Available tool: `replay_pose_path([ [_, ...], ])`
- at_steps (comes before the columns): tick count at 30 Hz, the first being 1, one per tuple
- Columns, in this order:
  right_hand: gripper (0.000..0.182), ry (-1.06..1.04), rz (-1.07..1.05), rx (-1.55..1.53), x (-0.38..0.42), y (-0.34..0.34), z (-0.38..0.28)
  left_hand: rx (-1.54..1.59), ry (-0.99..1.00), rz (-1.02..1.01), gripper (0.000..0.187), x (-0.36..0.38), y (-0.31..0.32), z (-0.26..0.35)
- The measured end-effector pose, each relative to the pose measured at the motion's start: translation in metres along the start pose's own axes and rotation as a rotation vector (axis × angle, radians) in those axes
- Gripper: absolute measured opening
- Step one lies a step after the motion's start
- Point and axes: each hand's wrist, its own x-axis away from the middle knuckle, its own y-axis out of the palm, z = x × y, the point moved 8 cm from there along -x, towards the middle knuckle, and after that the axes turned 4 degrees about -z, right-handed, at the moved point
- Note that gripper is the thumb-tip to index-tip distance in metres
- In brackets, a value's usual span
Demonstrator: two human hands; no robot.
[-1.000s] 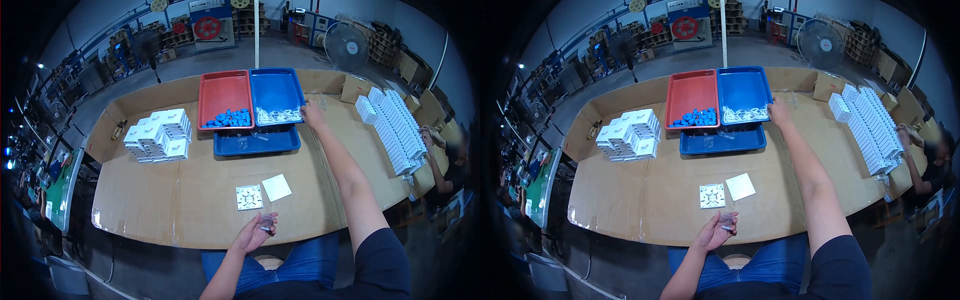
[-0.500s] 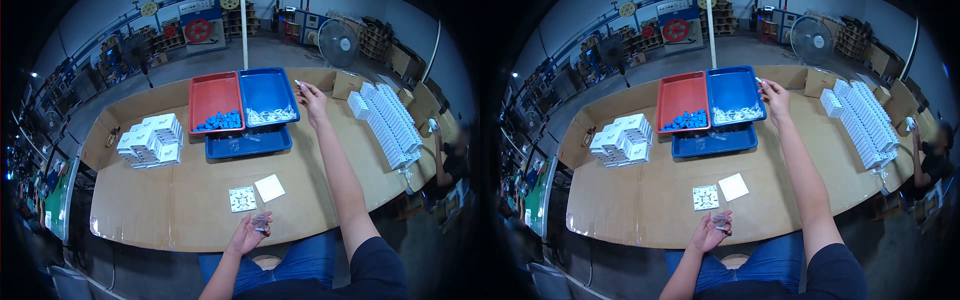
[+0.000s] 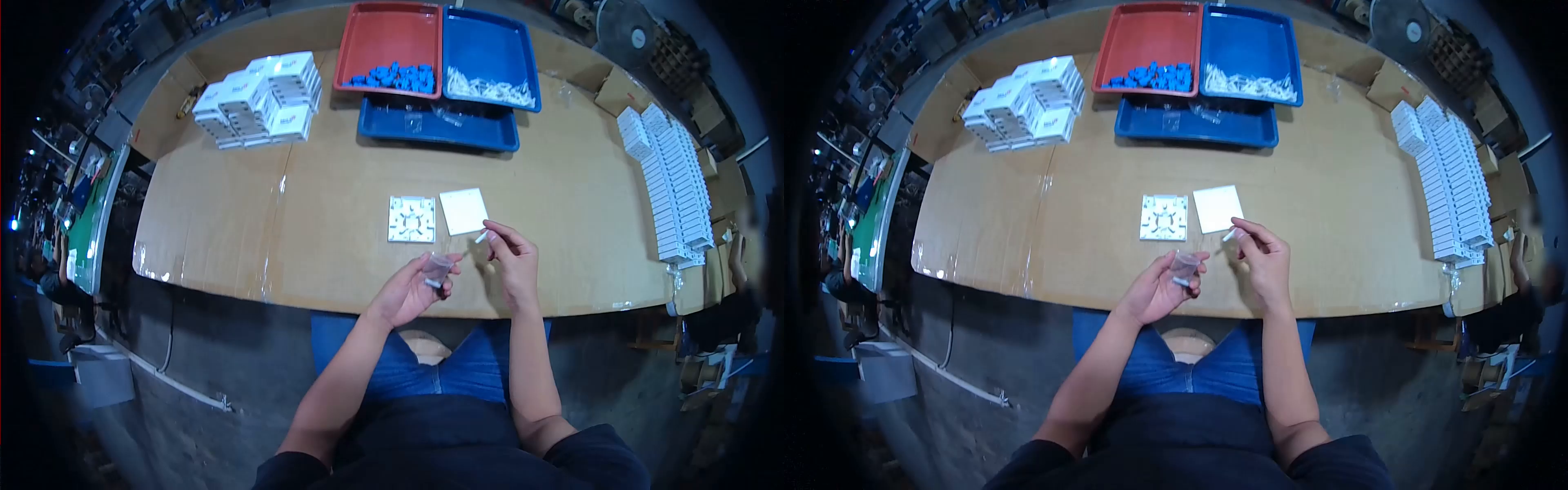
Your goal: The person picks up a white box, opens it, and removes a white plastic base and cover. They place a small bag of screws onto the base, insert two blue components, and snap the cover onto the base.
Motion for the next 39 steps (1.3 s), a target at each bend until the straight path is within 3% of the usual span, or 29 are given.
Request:
replay_pose_path([
  [13,0.012,-0.196,-0.244,0.292,0.020,0.038,-0.036,-0.152,0.022,0.028,0.051,0.004,-0.002,0.001],
  [18,0.012,-0.324,-0.536,0.656,0.017,0.071,-0.061,-0.129,0.030,0.022,0.048,0.005,0.003,0.003],
  [22,0.010,-0.317,-0.635,0.588,0.014,0.081,-0.059,-0.113,0.037,0.010,0.046,0.004,0.004,0.003],
  [24,0.009,-0.445,-0.771,0.747,0.015,0.090,-0.057,-0.110,0.045,0.020,0.046,0.004,0.001,0.002],
  [30,0.020,-0.154,-0.909,0.523,0.011,0.085,-0.044,-0.150,0.047,0.031,0.045,0.006,0.002,0.003],
  [34,0.025,-0.134,-0.890,0.526,0.008,0.085,-0.049,-0.124,0.035,0.012,0.043,0.006,0.008,0.005],
  [39,0.036,-0.077,-1.026,0.604,0.021,0.102,-0.033,-0.155,0.083,0.007,0.045,0.003,-0.003,0.004],
])
